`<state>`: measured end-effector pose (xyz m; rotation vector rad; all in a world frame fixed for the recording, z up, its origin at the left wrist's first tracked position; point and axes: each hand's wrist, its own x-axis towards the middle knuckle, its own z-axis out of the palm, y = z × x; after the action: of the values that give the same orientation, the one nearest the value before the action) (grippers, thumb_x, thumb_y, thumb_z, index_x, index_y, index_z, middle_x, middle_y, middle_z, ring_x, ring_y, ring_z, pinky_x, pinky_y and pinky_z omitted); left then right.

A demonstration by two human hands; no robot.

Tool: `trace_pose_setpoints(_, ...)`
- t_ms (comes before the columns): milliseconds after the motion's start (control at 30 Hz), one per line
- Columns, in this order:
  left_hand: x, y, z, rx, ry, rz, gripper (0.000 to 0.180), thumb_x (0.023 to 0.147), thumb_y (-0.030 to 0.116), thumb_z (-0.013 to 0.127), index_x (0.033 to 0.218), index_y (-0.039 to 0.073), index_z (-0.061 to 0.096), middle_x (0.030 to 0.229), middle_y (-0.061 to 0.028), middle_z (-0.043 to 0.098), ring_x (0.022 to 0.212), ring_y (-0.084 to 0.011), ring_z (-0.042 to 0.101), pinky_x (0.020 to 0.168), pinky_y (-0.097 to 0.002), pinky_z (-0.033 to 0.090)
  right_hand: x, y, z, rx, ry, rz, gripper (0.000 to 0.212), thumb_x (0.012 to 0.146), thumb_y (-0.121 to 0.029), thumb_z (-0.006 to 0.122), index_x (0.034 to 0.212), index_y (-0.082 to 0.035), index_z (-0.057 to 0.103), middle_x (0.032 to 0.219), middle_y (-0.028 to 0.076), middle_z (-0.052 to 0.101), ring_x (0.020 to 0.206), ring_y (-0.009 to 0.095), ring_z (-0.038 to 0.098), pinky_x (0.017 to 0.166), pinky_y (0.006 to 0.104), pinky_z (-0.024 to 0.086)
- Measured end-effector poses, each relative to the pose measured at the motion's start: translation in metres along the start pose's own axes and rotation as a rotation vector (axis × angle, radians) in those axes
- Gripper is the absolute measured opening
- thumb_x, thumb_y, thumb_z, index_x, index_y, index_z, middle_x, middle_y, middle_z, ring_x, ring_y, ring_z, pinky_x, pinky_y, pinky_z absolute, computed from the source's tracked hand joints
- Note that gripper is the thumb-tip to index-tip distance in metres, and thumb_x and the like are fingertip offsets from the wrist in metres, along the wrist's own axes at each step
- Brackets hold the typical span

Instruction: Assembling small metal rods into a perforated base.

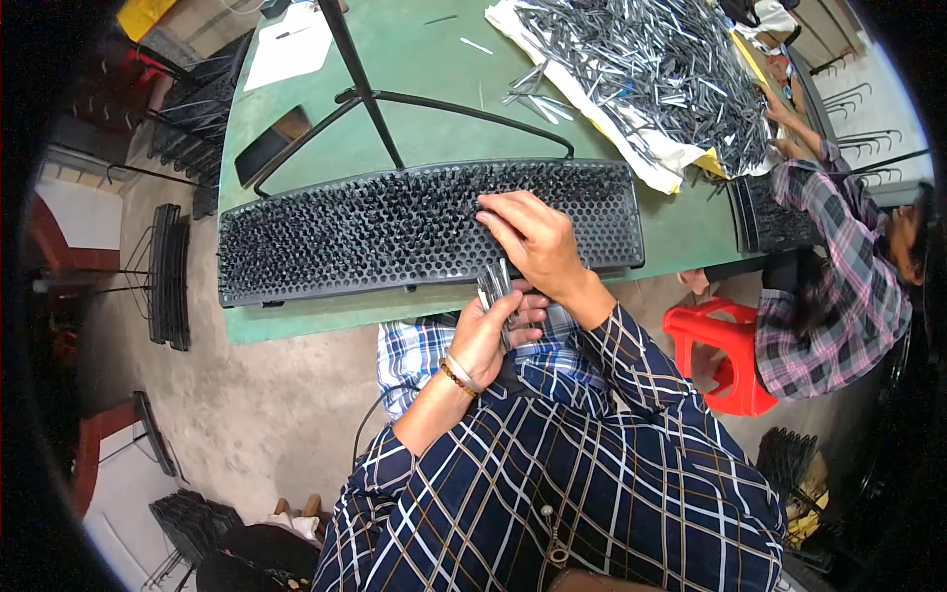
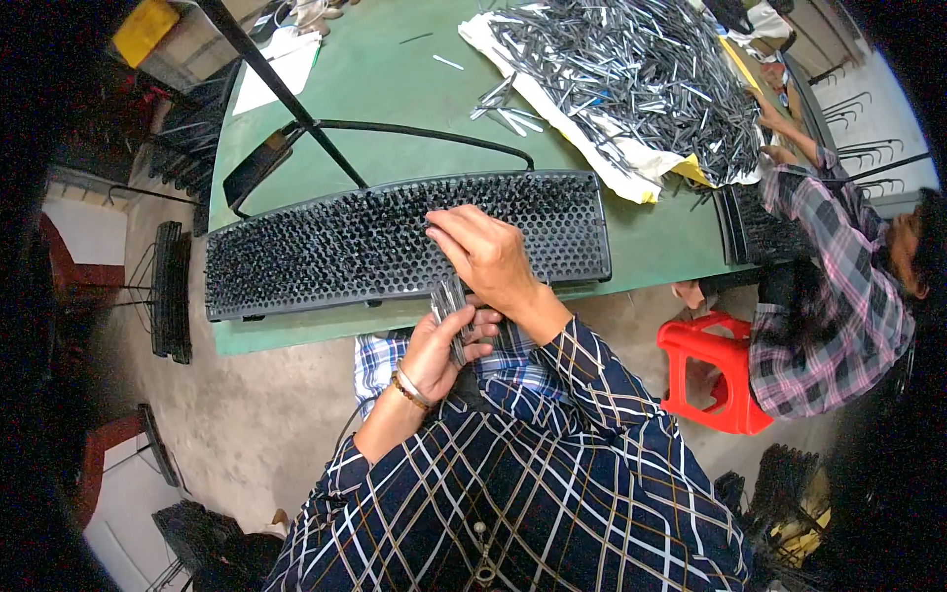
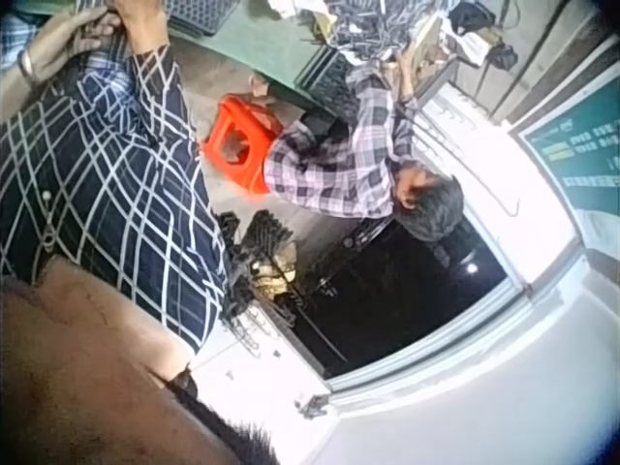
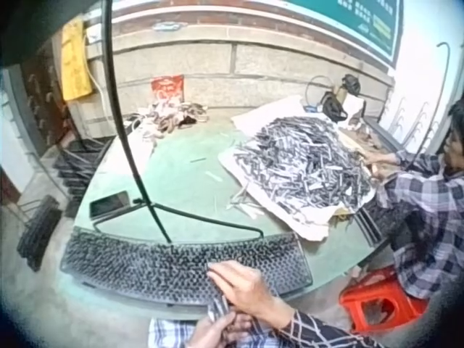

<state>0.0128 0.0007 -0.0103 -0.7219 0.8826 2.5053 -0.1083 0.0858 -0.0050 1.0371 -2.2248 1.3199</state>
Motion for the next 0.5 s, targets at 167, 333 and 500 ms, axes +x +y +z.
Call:
trace_pose_setpoints(167, 0.002, -0.001, 0.000, 0.014, 0.012, -0.021, 0.025, 0.093, 0.014, 0.049, 0.114, -0.001, 0.050, 0.097, -0.0131, 0.063, 0.084, -0.0168, 0.062, 0.066, -0.0287, 0.055, 0.001, -0.006, -0.005, -0.116, -0.123, 0.006, 0.019, 0.078, -0.009, 0.068, 0.096, -0.003, 0.066, 0.091, 0.011, 0.060, 0.067, 0.024, 0.061, 0.059, 0.0321, 0.050)
trace_pose_setpoints(333, 0.001, 0.001, 0.000, 0.013, 0.000, -0.010, 0.025, 0.093, 0.014, 0.049, 0.114, 0.000, 0.051, 0.098, -0.0132, 0.063, 0.084, -0.0169, 0.062, 0.067, -0.0287, 0.055, 0.006, -0.008, -0.014, -0.099, -0.104, 0.091, 0.017, 0.080, -0.009, 0.066, 0.096, -0.003, 0.066, 0.091, 0.011, 0.060, 0.068, 0.024, 0.061, 0.059, 0.0314, 0.049)
trace_pose_setpoints(500, 0.002, 0.001, 0.000, 0.037, -0.010, -0.009, 0.026, 0.093, 0.015, 0.049, 0.113, -0.001, 0.050, 0.099, -0.0137, 0.063, 0.085, -0.0172, 0.062, 0.067, -0.0289, 0.054, 0.004, -0.004, -0.013, 0.001, -0.185, 0.034, 0.018, 0.080, -0.006, 0.065, 0.097, -0.002, 0.065, 0.085, 0.011, 0.063, 0.070, 0.023, 0.062, 0.059, 0.0308, 0.050)
